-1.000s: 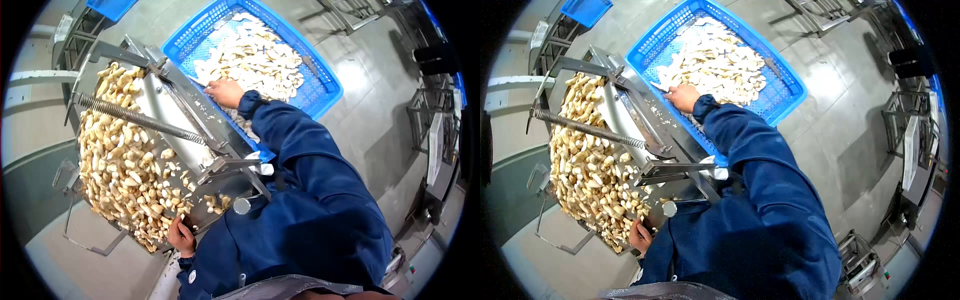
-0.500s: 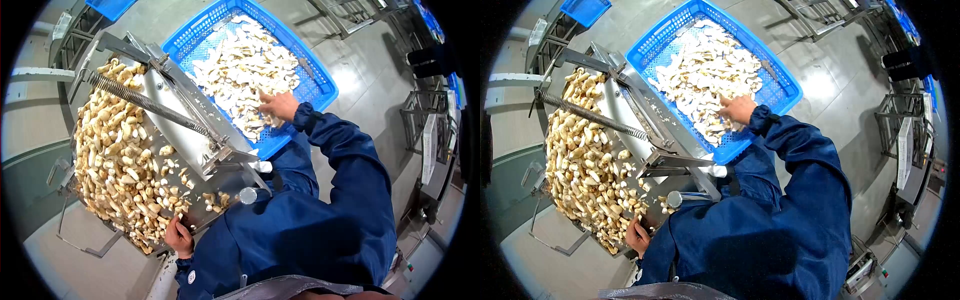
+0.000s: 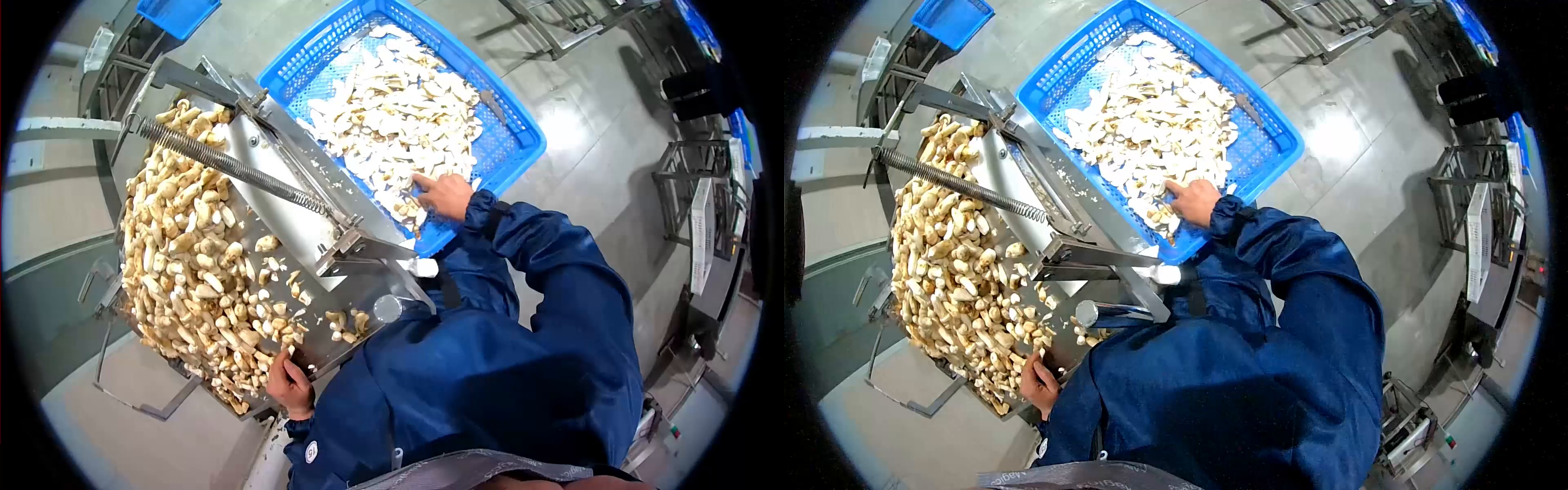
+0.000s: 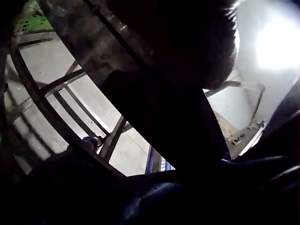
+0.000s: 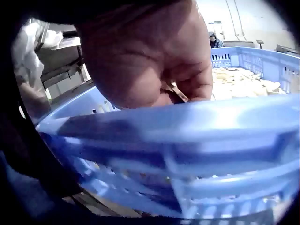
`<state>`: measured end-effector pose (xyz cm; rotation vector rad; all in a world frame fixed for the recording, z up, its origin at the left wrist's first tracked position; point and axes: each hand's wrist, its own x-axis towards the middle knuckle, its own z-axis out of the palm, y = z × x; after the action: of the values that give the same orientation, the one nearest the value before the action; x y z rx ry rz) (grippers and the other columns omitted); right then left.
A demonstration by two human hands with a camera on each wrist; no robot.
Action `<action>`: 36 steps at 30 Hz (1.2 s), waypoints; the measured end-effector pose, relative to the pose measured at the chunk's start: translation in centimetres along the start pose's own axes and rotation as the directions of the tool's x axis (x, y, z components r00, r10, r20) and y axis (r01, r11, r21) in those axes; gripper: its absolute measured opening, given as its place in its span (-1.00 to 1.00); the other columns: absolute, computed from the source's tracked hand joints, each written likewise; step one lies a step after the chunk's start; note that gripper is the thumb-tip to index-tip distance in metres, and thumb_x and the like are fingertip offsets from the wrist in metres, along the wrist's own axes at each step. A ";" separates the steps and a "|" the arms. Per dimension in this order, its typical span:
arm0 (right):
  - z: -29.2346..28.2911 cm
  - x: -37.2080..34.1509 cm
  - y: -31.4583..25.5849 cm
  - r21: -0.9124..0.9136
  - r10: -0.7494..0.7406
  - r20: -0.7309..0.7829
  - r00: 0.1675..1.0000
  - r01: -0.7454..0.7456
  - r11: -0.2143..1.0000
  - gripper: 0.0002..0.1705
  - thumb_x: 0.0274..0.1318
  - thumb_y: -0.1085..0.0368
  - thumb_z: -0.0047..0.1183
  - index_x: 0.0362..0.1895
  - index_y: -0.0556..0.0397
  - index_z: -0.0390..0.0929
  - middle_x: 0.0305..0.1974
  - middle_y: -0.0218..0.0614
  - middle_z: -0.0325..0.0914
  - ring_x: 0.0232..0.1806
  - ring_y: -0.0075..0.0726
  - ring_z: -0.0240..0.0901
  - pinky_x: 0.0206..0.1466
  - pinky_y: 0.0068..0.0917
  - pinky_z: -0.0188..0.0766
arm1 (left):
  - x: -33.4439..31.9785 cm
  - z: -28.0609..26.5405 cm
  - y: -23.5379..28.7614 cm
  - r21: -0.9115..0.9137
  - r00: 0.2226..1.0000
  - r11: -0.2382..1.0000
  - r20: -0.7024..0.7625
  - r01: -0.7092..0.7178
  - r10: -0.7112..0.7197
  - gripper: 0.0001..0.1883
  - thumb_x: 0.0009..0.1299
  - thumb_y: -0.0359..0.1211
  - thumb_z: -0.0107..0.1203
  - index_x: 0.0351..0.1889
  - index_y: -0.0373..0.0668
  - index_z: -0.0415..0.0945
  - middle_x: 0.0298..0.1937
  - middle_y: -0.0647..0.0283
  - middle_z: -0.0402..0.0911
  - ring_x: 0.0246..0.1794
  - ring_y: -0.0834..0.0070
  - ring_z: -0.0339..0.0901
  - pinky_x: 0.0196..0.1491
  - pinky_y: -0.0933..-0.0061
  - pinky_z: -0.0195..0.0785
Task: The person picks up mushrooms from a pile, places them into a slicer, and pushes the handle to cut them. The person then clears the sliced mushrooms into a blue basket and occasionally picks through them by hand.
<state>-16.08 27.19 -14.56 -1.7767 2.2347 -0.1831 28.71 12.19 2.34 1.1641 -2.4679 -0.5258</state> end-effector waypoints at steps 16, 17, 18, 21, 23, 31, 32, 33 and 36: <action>-2.5 3.2 1.6 0.161 0.183 0.016 0.983 -0.183 0.970 -0.68 0.12 0.32 -0.02 -0.02 -0.17 0.59 0.04 -0.30 0.49 -0.14 -0.09 0.58 -0.16 -0.16 0.53 | -0.3 -0.3 0.0 0.060 0.999 0.998 0.039 0.033 -0.036 -0.81 0.44 -0.46 -0.04 -0.15 -0.30 0.60 -0.30 0.03 0.67 -0.33 0.09 0.63 -0.26 0.26 0.46; -0.8 2.8 3.1 0.274 0.185 -0.035 0.982 -0.169 0.947 -0.75 0.18 0.25 -0.01 -0.06 -0.16 0.59 -0.05 -0.29 0.50 -0.19 -0.06 0.58 -0.18 -0.12 0.51 | -0.4 -0.3 -0.3 0.070 0.998 0.997 0.041 0.035 -0.038 -0.81 0.44 -0.46 -0.04 -0.15 -0.29 0.61 -0.29 0.03 0.67 -0.33 0.10 0.63 -0.25 0.27 0.47; -1.5 2.1 3.5 0.346 0.226 -0.059 0.972 -0.192 0.918 -0.73 0.18 0.29 -0.03 -0.05 -0.09 0.59 -0.01 -0.28 0.52 -0.14 -0.02 0.57 -0.11 -0.13 0.50 | -0.4 -0.4 -0.4 0.067 0.999 0.997 0.032 0.026 -0.028 -0.81 0.43 -0.47 -0.03 -0.15 -0.29 0.61 -0.29 0.03 0.68 -0.33 0.10 0.64 -0.25 0.27 0.47; 0.0 0.5 5.7 0.448 0.339 -0.190 0.921 -0.226 0.865 -0.66 0.11 0.40 0.00 0.01 0.05 0.57 -0.03 -0.08 0.55 -0.07 0.01 0.56 0.01 -0.19 0.47 | -0.4 -0.1 -0.5 0.036 1.000 0.999 0.006 0.004 -0.005 -0.81 0.42 -0.47 -0.02 -0.14 -0.28 0.62 -0.28 0.03 0.68 -0.33 0.12 0.65 -0.25 0.28 0.49; -2.5 -1.1 4.3 0.890 0.478 0.210 0.853 -0.369 0.267 -0.53 0.04 0.50 0.04 0.12 0.09 0.48 -0.09 -0.21 0.53 0.00 -0.30 0.48 0.07 -0.41 0.42 | -0.2 0.0 -0.3 0.036 0.999 0.999 -0.017 -0.028 0.029 -0.81 0.44 -0.45 -0.02 -0.14 -0.28 0.62 -0.31 0.05 0.68 -0.36 0.19 0.64 -0.28 0.32 0.48; -3.5 -6.2 -2.3 0.974 0.201 0.222 0.954 -0.225 -0.007 -0.59 0.15 0.61 -0.06 0.11 0.13 0.45 0.07 -0.30 0.45 0.14 -0.39 0.43 0.21 -0.47 0.36 | 0.1 -0.5 0.8 0.038 0.999 0.999 -0.028 -0.036 0.037 -0.82 0.45 -0.43 -0.01 -0.16 -0.27 0.62 -0.30 0.03 0.67 -0.34 0.09 0.63 -0.30 0.25 0.46; -3.1 -6.8 -3.1 0.975 0.210 0.191 0.959 -0.210 0.071 -0.61 0.19 0.59 -0.05 0.12 0.14 0.43 0.08 -0.33 0.46 0.14 -0.40 0.44 0.21 -0.45 0.35 | 0.2 -0.4 0.7 0.038 0.997 0.997 -0.032 -0.063 0.064 -0.81 0.45 -0.42 -0.01 -0.16 -0.27 0.62 -0.29 0.03 0.67 -0.33 0.08 0.63 -0.29 0.25 0.47; -3.6 -7.3 -4.0 0.973 0.165 0.198 0.966 -0.214 0.087 -0.58 0.20 0.60 -0.07 0.15 0.12 0.41 0.10 -0.33 0.45 0.13 -0.39 0.44 0.21 -0.45 0.35 | 0.2 -0.4 0.5 0.039 0.996 0.996 -0.038 -0.085 0.086 -0.81 0.45 -0.41 -0.01 -0.16 -0.27 0.62 -0.29 0.04 0.67 -0.32 0.08 0.63 -0.29 0.24 0.47; -3.3 -9.0 -6.6 0.960 0.171 0.249 0.953 -0.266 0.084 -0.60 0.21 0.59 -0.08 0.14 0.11 0.40 0.09 -0.32 0.44 0.15 -0.40 0.39 0.23 -0.42 0.32 | 0.0 -0.5 0.4 0.057 0.996 0.995 -0.032 -0.084 0.086 -0.82 0.44 -0.41 0.01 -0.18 -0.27 0.61 -0.31 0.03 0.66 -0.34 0.06 0.61 -0.30 0.23 0.46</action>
<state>-9.07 34.12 -8.34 -0.5862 1.4540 -1.2190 28.72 12.35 2.96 1.0744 -2.5047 -0.4123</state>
